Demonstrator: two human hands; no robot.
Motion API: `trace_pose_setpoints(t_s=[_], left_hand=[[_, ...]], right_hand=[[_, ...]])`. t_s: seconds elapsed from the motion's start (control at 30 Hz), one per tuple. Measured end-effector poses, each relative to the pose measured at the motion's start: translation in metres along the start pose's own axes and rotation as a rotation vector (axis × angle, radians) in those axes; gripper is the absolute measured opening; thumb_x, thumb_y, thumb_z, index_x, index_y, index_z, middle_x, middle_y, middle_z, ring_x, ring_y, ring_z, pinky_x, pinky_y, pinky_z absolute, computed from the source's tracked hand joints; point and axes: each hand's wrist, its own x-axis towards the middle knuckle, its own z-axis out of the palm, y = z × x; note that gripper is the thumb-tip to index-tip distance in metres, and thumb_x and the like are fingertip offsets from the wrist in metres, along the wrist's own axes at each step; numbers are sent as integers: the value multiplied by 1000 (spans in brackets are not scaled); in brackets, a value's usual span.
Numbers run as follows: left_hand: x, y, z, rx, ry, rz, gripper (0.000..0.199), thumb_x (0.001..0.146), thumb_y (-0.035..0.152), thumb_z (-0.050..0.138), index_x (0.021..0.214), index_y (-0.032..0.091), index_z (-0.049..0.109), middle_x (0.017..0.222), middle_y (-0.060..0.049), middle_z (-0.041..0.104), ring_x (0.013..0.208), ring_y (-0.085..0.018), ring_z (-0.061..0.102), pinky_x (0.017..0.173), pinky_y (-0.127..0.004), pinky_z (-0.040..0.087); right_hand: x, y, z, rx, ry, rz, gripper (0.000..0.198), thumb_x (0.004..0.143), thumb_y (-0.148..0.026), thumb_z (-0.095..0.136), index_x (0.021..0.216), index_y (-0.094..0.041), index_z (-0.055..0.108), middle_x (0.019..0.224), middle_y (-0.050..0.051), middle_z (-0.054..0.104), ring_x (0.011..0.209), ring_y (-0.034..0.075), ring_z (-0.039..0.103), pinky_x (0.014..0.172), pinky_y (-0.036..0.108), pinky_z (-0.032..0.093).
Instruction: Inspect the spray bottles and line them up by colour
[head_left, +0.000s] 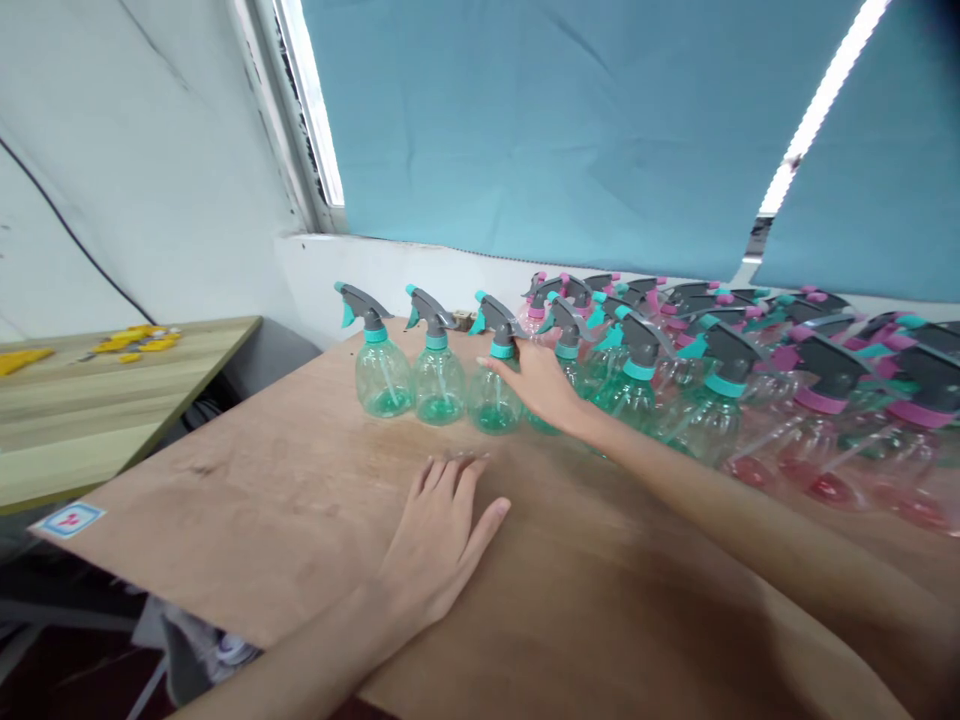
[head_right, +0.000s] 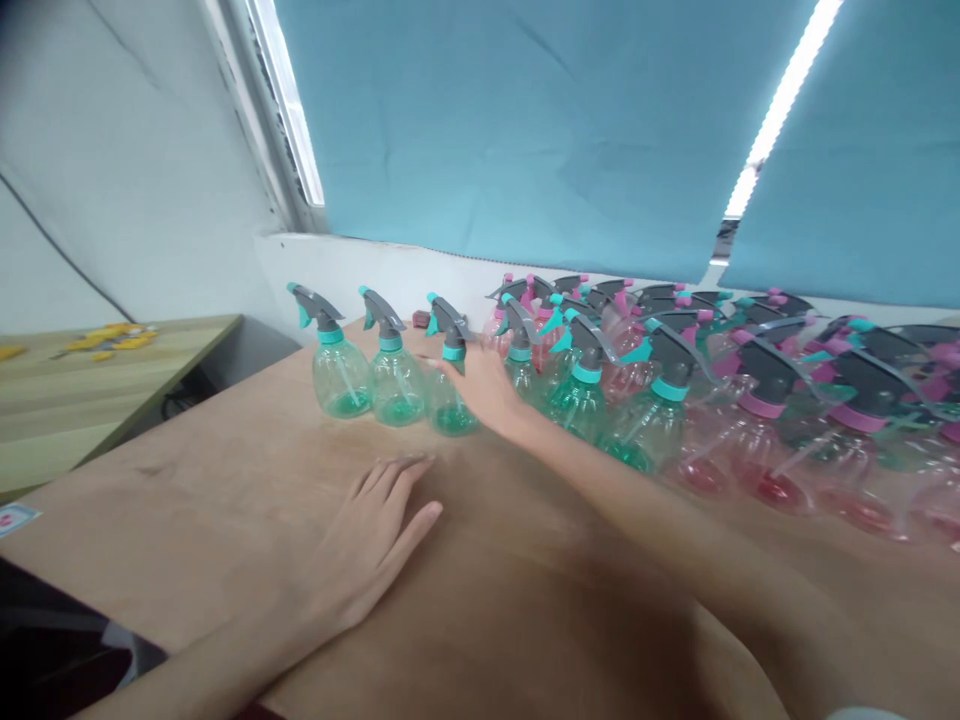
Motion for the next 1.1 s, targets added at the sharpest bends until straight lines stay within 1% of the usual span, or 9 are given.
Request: trace_pose_setpoints(t_s=[0.2,0.33,0.4,0.53,0.6,0.7,0.87,0.97,1.1], left_hand=[[1,-1,0,5,14,2,40,101,39,27,124,13,46,117,-13,59,110,-28,54,98,-51,38],[1,0,-1,4,23,19,40,101,39,27,124,14,47,117,-12,59,110,-29,54,98,-50,39],[1,0,0,-4,33,33,39,101,39,27,124,15,47,119,-12,59,112,-28,53,98,-50,38],[0,1,1,-19,30,48,38,101,39,28,127,16,45,122,-11,57,115,-27,51,100,-49,37],[0,2,0,-22,21,46,37,101,39,29,127,17,45,123,-10,57,116,-27,51,101,-48,37],[0,2,-2,-19,26,34,37,101,40,28,126,18,45,122,-10,57,115,-27,51,101,-48,37],[1,3,-4,-2,6,36,38,100,38,30,124,15,47,119,-12,58,112,-28,53,99,-49,39],[1,3,-3,6,34,37,37,100,39,30,124,15,46,119,-12,58,112,-28,53,98,-48,40],[1,2,-1,10,44,48,37,101,39,30,127,17,44,120,-11,57,113,-27,52,98,-47,40]], right_hand=[[-27,3,-15,63,-10,-34,53,85,-38,59,129,-10,48,128,18,60,113,28,60,91,41,49],[-42,-1,-57,31,-23,-52,22,84,-32,61,97,-16,68,96,7,75,78,19,70,71,31,54],[-40,-3,-83,-27,74,-47,17,86,-31,57,90,-19,69,88,5,74,76,20,69,73,34,51],[-13,1,-113,-285,239,48,31,84,-41,56,99,-16,67,89,10,72,80,26,66,75,41,46],[5,8,-114,-386,146,140,38,83,-46,54,102,-15,66,90,14,71,90,33,64,73,44,46],[26,14,-104,-434,67,196,45,80,-52,56,98,-12,68,81,17,69,86,37,64,67,46,46],[37,14,-90,-505,-45,228,29,85,-43,58,84,-15,66,85,8,67,80,21,64,70,39,51],[36,13,-89,-513,-22,207,26,87,-40,57,82,-16,65,82,5,67,79,18,63,71,36,51],[38,13,-95,-474,121,151,28,83,-40,56,80,-17,70,73,12,68,81,32,65,66,44,48]])
